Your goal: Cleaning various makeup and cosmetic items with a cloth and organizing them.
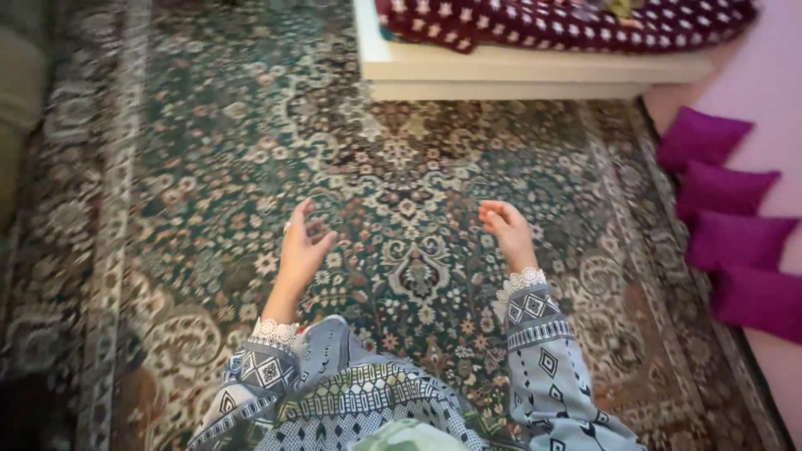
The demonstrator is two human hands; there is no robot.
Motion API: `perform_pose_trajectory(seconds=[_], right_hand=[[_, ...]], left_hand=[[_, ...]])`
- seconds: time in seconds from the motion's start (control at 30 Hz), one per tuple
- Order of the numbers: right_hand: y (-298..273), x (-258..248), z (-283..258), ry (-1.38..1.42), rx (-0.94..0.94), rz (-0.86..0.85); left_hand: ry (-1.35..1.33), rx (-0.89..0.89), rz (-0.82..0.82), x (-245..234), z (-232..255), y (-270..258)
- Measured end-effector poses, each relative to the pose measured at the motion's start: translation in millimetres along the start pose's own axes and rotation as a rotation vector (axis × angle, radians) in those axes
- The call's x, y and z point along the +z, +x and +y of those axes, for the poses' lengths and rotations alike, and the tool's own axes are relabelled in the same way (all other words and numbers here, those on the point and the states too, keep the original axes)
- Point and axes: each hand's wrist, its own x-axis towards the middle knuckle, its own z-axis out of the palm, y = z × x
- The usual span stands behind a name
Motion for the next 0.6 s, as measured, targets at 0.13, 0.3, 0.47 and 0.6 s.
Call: perform_pose_trajectory(seconds=[0.13, 0.3, 0.47, 0.6], right_hand=[[8, -46, 21, 0.1, 0.036, 0.108], [40, -79, 38, 0.024, 0.151, 0.209], [97, -100, 27, 0.169, 0.17, 0.361], [140, -110, 26, 0.214, 0.145, 0.425]], left_hand=[[-0.046, -0.043, -0.098, 57, 20, 52], [-0.087, 0.055, -0.22, 124, -5, 141], [-0.071, 0.036, -0.343, 175, 21, 240], [-0.04, 0.017, -0.429, 212, 35, 309]])
